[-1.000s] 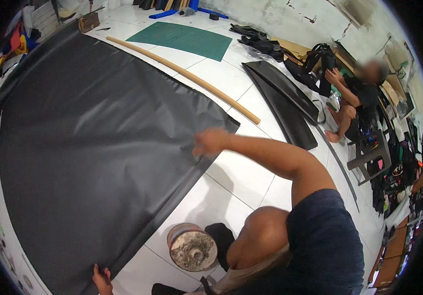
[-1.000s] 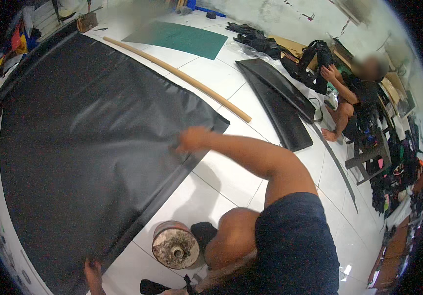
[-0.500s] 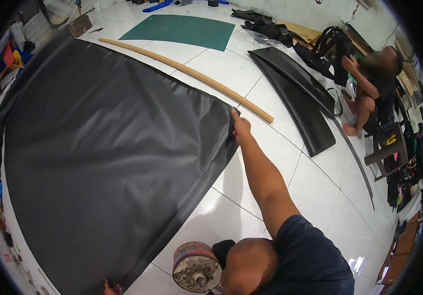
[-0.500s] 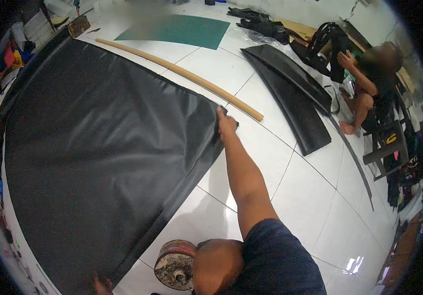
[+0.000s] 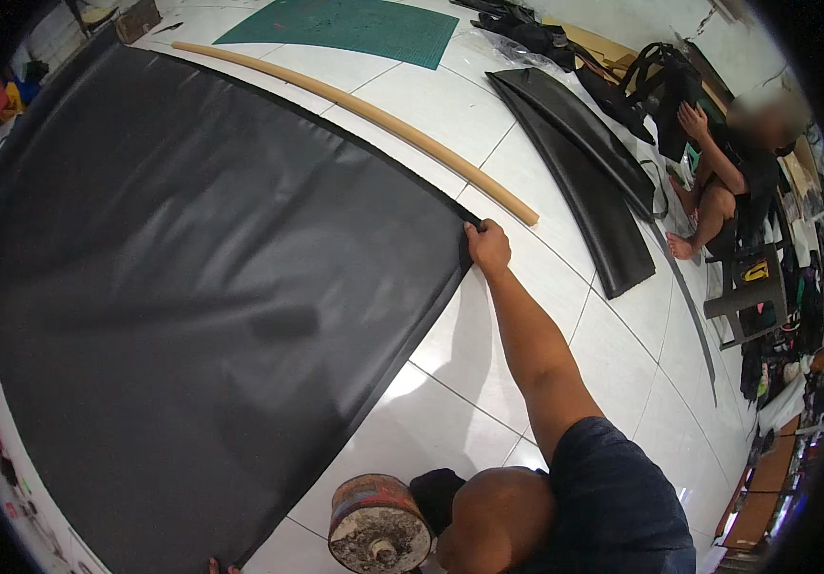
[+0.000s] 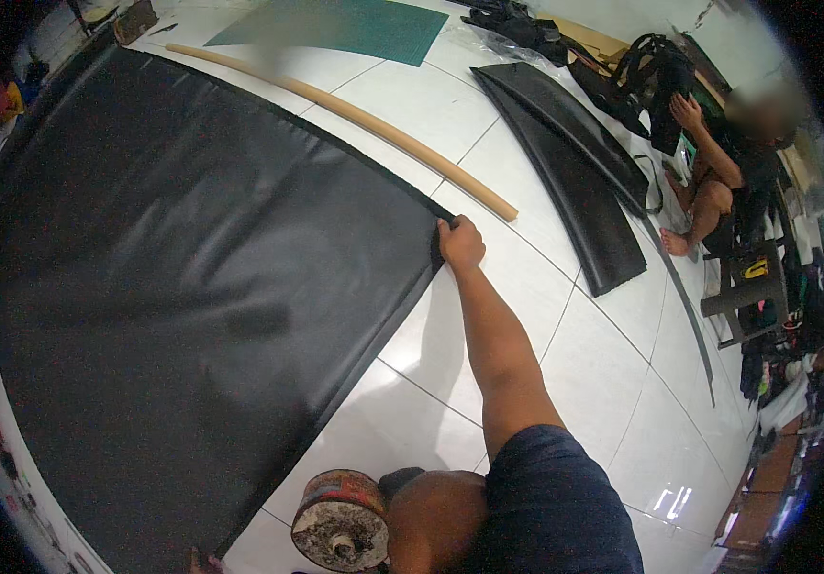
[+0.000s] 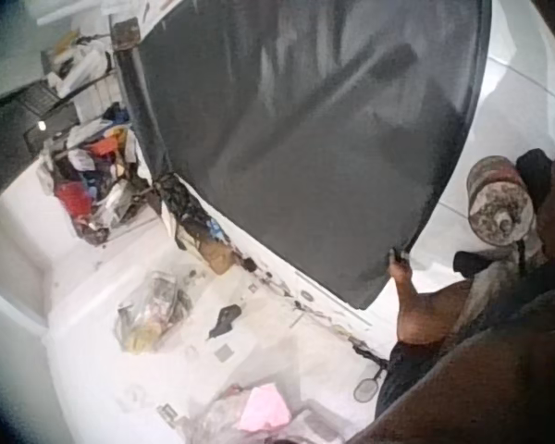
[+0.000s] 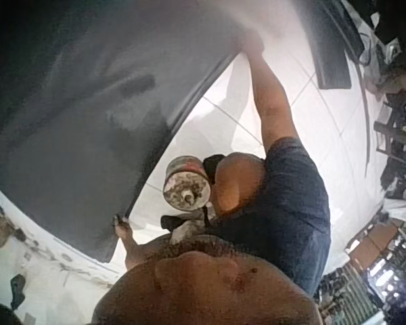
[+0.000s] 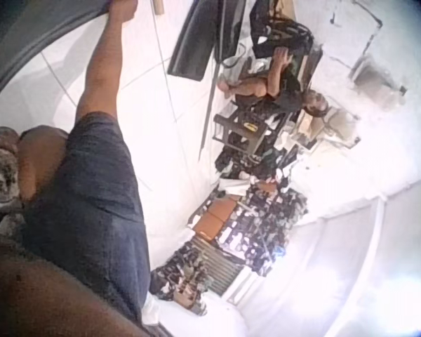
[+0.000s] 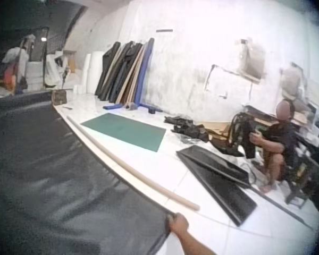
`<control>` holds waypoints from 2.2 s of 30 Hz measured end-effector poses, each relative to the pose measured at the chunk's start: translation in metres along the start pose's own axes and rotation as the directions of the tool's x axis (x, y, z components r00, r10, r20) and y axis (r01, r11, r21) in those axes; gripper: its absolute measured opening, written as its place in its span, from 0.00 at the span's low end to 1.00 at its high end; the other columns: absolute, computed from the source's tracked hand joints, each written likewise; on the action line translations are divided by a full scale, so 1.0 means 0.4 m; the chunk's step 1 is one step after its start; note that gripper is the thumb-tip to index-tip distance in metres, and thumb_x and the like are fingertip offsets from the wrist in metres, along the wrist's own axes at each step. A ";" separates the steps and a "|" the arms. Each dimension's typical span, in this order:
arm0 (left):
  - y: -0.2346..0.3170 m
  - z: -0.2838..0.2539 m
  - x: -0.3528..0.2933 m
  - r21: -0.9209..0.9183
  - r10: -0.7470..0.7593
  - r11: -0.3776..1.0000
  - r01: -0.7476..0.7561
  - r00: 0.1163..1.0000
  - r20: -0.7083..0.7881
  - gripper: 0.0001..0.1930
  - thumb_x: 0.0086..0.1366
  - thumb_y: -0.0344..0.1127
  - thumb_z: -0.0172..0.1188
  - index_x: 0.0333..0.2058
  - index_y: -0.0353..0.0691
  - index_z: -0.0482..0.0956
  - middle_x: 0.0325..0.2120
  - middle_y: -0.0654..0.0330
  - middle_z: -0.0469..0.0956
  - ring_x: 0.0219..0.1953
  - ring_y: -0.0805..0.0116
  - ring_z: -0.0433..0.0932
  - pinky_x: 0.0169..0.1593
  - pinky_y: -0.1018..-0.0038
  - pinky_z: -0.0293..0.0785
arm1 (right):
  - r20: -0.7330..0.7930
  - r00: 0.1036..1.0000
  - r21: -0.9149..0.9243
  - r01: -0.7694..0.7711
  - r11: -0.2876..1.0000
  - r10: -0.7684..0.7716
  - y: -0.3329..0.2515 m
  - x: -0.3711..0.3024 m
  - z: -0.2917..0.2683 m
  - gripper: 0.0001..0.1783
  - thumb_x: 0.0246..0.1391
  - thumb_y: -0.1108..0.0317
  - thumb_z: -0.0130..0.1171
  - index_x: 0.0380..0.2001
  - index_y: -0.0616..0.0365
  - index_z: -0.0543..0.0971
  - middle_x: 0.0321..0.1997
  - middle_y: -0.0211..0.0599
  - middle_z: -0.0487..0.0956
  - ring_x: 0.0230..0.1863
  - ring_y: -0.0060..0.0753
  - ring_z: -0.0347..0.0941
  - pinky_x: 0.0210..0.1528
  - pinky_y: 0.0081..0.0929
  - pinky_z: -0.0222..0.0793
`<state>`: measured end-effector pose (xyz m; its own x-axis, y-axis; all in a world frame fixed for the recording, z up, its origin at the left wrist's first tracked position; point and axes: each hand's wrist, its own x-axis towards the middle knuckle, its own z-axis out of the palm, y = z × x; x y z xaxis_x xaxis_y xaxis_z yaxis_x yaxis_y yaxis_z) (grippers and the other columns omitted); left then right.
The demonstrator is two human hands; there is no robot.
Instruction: The person cuts a large sheet of dark textile material using shears on the floor of a workshop, aligning the material with a wooden rod and moving it as they proceed.
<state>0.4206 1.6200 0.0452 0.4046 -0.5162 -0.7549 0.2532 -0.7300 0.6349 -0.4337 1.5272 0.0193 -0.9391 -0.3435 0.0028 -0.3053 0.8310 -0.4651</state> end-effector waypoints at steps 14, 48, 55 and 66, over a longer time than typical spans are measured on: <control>-0.050 -0.034 0.023 0.209 0.115 0.976 -0.066 0.966 -0.231 0.14 0.65 0.37 0.62 0.42 0.36 0.69 0.36 0.56 0.66 0.33 0.64 0.68 0.36 0.69 0.71 | 0.076 0.997 0.198 0.003 0.980 -0.018 0.104 0.128 0.053 0.22 0.49 0.51 0.65 0.32 0.63 0.82 0.33 0.52 0.82 0.39 0.51 0.80 0.43 0.39 0.73; -0.082 -0.091 0.078 0.141 0.077 0.988 -0.067 0.995 -0.061 0.14 0.63 0.40 0.60 0.41 0.37 0.71 0.31 0.59 0.74 0.25 0.67 0.69 0.30 0.71 0.65 | 0.037 0.992 0.135 0.116 0.984 -0.122 0.116 0.115 0.017 0.20 0.54 0.53 0.57 0.39 0.58 0.83 0.38 0.50 0.83 0.43 0.50 0.80 0.48 0.40 0.73; -0.012 0.038 -0.060 0.144 0.119 0.982 -0.120 0.993 0.015 0.09 0.63 0.30 0.63 0.27 0.40 0.71 0.20 0.64 0.71 0.21 0.72 0.68 0.26 0.72 0.68 | 0.028 0.996 0.026 0.083 0.996 -0.084 0.032 0.058 -0.012 0.31 0.48 0.41 0.66 0.38 0.62 0.82 0.35 0.52 0.83 0.40 0.46 0.80 0.43 0.37 0.73; -0.091 -0.110 0.082 0.159 0.098 0.983 -0.091 0.995 -0.032 0.13 0.66 0.43 0.56 0.42 0.41 0.72 0.32 0.61 0.74 0.25 0.70 0.69 0.31 0.73 0.65 | 0.194 0.981 0.244 -0.031 0.969 -0.018 0.075 0.143 0.052 0.26 0.43 0.49 0.73 0.32 0.62 0.82 0.29 0.45 0.82 0.33 0.40 0.80 0.37 0.34 0.71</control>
<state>0.4634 1.6493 0.0045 0.4556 -0.5703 -0.6835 0.0723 -0.7416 0.6670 -0.4931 1.5233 -0.0126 -0.8851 -0.4367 -0.1611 -0.2286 0.7092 -0.6669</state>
